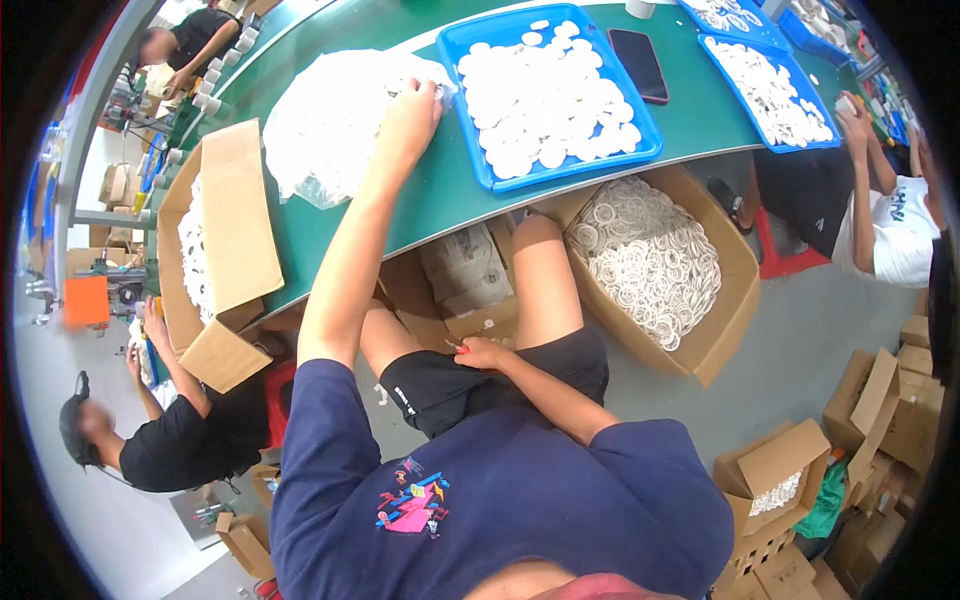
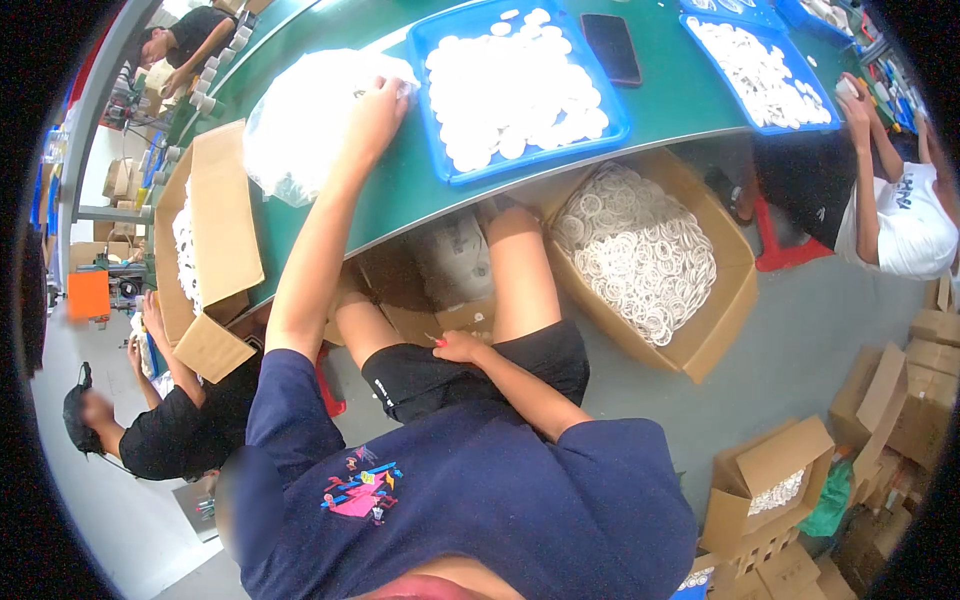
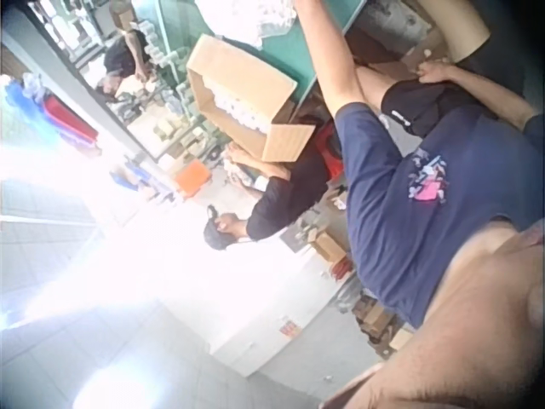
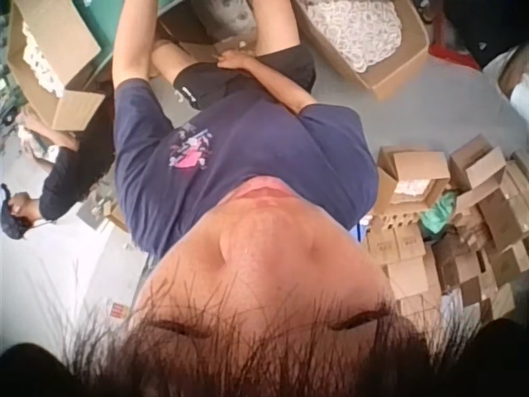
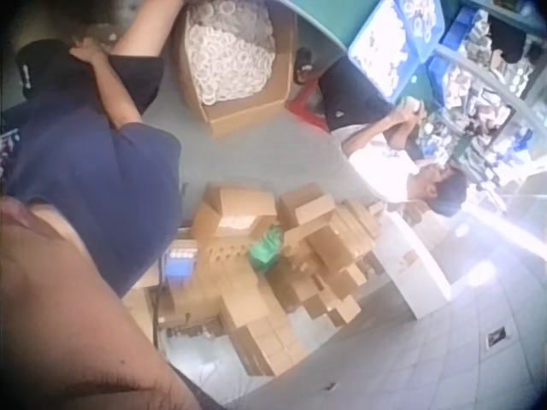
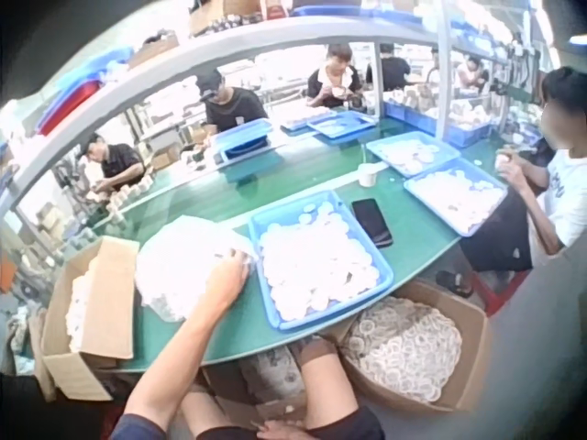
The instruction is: Trimming small white electronic components from a plastic sprue using side cutters on an assembly line.
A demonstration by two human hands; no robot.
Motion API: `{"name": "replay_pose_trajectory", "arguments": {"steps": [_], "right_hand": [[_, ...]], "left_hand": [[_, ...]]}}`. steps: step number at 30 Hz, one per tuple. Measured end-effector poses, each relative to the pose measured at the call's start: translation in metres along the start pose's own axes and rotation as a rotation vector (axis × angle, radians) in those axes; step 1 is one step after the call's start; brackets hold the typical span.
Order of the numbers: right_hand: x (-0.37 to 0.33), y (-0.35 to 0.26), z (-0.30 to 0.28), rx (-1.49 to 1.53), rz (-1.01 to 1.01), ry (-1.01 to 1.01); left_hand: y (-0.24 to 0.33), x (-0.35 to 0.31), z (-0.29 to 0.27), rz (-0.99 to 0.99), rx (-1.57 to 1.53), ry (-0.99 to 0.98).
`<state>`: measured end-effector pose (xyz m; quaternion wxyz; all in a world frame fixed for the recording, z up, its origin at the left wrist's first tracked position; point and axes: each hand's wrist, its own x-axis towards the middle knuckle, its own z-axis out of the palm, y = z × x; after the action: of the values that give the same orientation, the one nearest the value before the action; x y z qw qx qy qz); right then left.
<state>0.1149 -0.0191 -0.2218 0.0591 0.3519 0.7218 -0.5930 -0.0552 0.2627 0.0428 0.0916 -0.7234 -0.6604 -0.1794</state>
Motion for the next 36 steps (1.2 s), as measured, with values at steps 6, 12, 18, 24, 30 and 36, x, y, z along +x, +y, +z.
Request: {"name": "replay_pose_trajectory", "arguments": {"steps": [6, 12, 18, 24, 30, 36], "right_hand": [[-0.006, -0.003, -0.011, 1.007, 0.134, -0.217], [-0.028, -0.017, -0.045, 1.348, 0.088, -0.199], [-0.079, -0.064, -0.075, 1.124, -0.07, -0.022], [-0.094, -0.133, -0.096, 0.843, -0.33, 0.11], [-0.094, -0.168, -0.088, 0.212, -0.483, 0.436], [-0.103, -0.172, -0.083, 0.263, -0.435, 0.453]], "left_hand": [[0.002, -0.002, 0.001, -0.091, -0.056, 0.135], [0.022, -0.024, -0.035, -0.03, -0.268, 0.268], [0.028, -0.149, -0.12, -0.599, -1.002, -0.043], [0.041, -0.259, -0.1, -0.827, -1.632, 0.294], [0.071, -0.291, -0.087, -0.938, -1.733, 0.377], [0.076, -0.298, -0.086, -0.95, -1.724, 0.387]]}}
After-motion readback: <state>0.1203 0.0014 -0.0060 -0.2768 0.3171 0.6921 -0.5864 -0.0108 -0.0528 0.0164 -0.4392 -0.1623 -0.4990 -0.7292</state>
